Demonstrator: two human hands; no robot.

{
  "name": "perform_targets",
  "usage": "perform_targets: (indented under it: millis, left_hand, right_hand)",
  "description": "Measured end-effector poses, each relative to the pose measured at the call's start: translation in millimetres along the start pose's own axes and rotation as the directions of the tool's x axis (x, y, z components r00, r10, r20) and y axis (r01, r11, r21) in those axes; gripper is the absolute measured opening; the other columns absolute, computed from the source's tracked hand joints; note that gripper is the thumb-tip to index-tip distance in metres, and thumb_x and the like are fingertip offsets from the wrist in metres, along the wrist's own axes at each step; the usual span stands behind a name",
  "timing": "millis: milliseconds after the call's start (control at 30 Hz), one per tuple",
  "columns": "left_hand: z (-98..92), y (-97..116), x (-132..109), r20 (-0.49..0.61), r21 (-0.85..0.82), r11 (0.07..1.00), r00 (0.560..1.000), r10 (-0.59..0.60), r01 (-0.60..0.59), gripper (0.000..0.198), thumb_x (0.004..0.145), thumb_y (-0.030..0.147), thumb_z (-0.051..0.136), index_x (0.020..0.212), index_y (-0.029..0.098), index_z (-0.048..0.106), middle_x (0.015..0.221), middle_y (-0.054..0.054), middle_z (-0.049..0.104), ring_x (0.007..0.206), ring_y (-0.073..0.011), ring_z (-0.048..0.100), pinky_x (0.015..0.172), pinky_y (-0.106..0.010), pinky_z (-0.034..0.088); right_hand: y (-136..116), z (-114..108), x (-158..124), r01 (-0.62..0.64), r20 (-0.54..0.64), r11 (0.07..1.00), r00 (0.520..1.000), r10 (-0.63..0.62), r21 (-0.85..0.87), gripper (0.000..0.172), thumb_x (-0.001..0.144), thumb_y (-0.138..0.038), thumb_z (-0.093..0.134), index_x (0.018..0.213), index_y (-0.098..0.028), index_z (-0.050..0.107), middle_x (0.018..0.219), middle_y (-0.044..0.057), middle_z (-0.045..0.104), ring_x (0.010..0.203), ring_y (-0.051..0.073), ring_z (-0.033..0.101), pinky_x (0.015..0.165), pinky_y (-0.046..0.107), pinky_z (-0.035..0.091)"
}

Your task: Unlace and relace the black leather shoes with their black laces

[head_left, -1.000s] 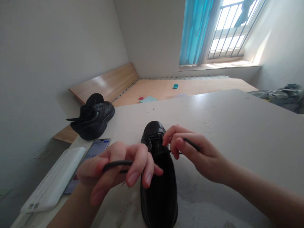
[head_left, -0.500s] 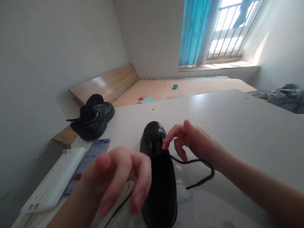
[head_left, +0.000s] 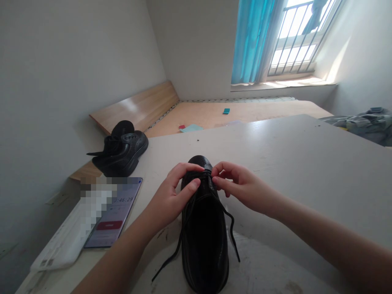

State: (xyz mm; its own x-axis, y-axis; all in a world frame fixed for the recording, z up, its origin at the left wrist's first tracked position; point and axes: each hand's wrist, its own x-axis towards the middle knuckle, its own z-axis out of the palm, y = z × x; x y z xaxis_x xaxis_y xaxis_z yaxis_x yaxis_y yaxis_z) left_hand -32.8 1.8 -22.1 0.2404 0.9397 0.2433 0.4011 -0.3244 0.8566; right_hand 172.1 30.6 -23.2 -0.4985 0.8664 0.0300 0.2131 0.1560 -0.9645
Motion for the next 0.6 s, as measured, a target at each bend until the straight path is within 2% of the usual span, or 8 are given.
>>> perform_targets:
  millis: [100,167,267,367,467,533,600]
  left_hand:
    - [-1.7,1,0,0.016,0.023,1.000,1.000,0.016,-0.017,0.017,0.092,0.032,0.057,0.098,0.022,0.070,0.113,-0.007,0.061,0.116,-0.0252,0.055,0.108,-0.041,0.037]
    - [-3.6,2,0,0.052,0.000,1.000,0.999,-0.010,0.010,0.019,0.091,0.033,0.058,0.099,0.023,0.072,0.115,-0.007,0.060,0.114,-0.0246,0.055,0.107,-0.040,0.037]
    - [-5.7,5,-1,0.121,-0.047,0.997,0.991,-0.053,0.059,0.021,0.090,0.033,0.061,0.103,0.024,0.075,0.114,-0.006,0.061,0.112,-0.0242,0.056,0.103,-0.038,0.039]
    - [-4.9,8,-2,0.159,-0.091,0.991,0.984,-0.085,0.100,0.021,0.089,0.033,0.061,0.100,0.023,0.076,0.105,-0.005,0.062,0.104,-0.0230,0.057,0.096,-0.036,0.041]
    - [-1.5,10,-3,0.153,-0.111,0.984,0.981,-0.122,0.139,0.018,0.088,0.034,0.061,0.089,0.021,0.074,0.094,-0.004,0.061,0.092,-0.0206,0.058,0.089,-0.034,0.042]
    - [1.2,11,-3,0.146,-0.132,0.980,0.981,-0.129,0.149,0.018,0.088,0.035,0.062,0.082,0.019,0.069,0.091,-0.003,0.059,0.089,-0.0200,0.057,0.087,-0.033,0.042]
    - [3.3,10,-3,0.150,-0.168,0.974,0.980,-0.127,0.152,0.019,0.087,0.036,0.063,0.079,0.019,0.064,0.093,-0.003,0.058,0.092,-0.0206,0.056,0.088,-0.032,0.041]
  right_hand:
    - [-2,-1,0,0.058,0.025,0.996,0.998,-0.056,-0.065,0.021,0.089,-0.037,0.054,0.085,-0.017,0.056,0.073,-0.001,0.050,0.064,0.011,0.043,0.055,0.025,0.037]
    - [-1,-2,0,0.112,0.016,0.986,0.994,-0.110,-0.126,0.016,0.089,-0.032,0.050,0.082,-0.018,0.053,0.071,-0.003,0.047,0.062,0.010,0.040,0.054,0.024,0.034]
    - [2,-4,1,0.182,-0.030,0.964,0.981,-0.191,-0.194,0.008,0.086,-0.022,0.052,0.079,-0.019,0.049,0.075,-0.002,0.048,0.067,0.011,0.042,0.060,0.025,0.035]
    - [3,-4,1,0.209,-0.046,0.955,0.974,-0.223,-0.211,0.007,0.086,-0.021,0.052,0.080,-0.020,0.048,0.076,-0.002,0.048,0.069,0.011,0.042,0.061,0.026,0.036]
    - [-3,-2,-2,0.195,-0.036,0.977,0.979,-0.199,-0.084,0.010,0.089,-0.026,0.051,0.082,-0.019,0.049,0.072,-0.003,0.049,0.064,0.011,0.041,0.057,0.026,0.034]
    - [-9,0,-5,0.161,0.011,0.981,0.987,-0.163,0.106,0.012,0.089,-0.028,0.055,0.083,-0.019,0.051,0.073,-0.002,0.052,0.066,0.011,0.047,0.060,0.026,0.038]
    - [-14,-1,-8,0.101,0.091,0.947,0.987,-0.134,0.304,0.013,0.088,-0.028,0.061,0.086,-0.018,0.054,0.077,0.000,0.057,0.071,0.012,0.053,0.066,0.027,0.041]
